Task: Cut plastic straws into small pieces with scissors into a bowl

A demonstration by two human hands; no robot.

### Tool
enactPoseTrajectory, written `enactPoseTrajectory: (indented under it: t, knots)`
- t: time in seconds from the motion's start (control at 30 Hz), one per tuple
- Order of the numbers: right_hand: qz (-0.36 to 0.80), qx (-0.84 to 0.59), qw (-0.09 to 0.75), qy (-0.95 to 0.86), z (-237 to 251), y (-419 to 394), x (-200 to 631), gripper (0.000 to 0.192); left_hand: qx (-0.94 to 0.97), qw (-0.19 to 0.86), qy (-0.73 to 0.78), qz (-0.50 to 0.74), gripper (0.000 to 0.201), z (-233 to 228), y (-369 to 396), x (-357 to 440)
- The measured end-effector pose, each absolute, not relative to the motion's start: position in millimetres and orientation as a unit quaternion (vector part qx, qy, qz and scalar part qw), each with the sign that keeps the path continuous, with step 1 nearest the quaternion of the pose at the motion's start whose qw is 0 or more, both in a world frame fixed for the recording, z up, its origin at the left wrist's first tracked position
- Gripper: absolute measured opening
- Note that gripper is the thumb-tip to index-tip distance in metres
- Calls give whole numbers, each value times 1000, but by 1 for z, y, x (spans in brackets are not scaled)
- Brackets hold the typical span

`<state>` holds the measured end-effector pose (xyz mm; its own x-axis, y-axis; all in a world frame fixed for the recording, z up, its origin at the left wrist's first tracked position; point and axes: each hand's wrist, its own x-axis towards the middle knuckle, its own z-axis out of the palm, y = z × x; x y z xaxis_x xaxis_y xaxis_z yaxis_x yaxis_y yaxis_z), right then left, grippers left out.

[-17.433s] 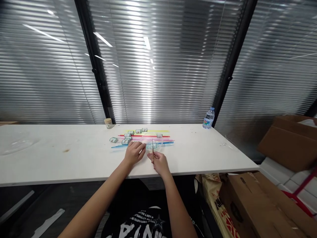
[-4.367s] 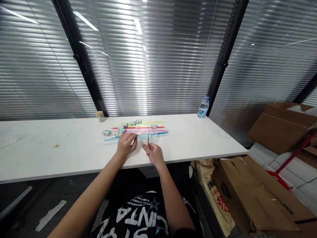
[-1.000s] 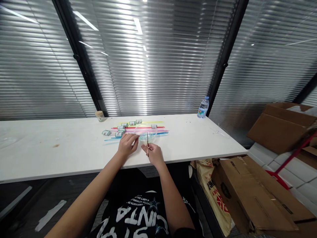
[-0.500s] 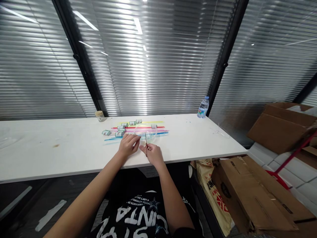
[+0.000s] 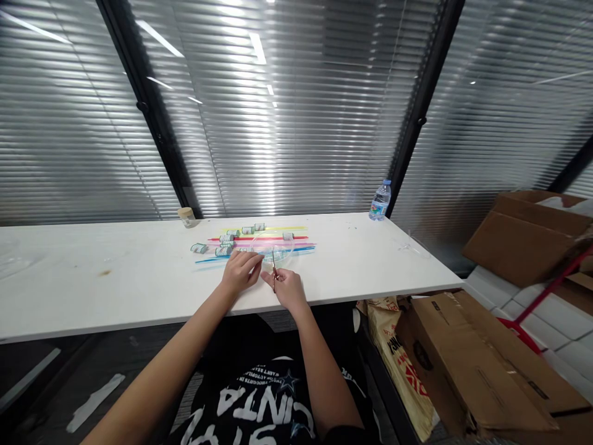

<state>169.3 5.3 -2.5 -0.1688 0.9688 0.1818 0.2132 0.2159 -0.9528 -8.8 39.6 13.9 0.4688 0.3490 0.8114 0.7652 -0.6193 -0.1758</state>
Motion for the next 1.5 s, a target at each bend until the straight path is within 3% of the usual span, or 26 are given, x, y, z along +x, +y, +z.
enactPoseTrajectory:
  t: [0.37,0.7,1.5]
  knots:
    - [422,-462,492,-605,-9,8,167,50,-800,288,-339,-401,20,14,41,-8]
    - [436,-455,470,-618,-5,5,169,46,-795,241,-337,-443,26,11,44,-8]
    - [422,-453,465,-633,-8,7,168,45,-813,285,-347,-371,25,14,41,-10]
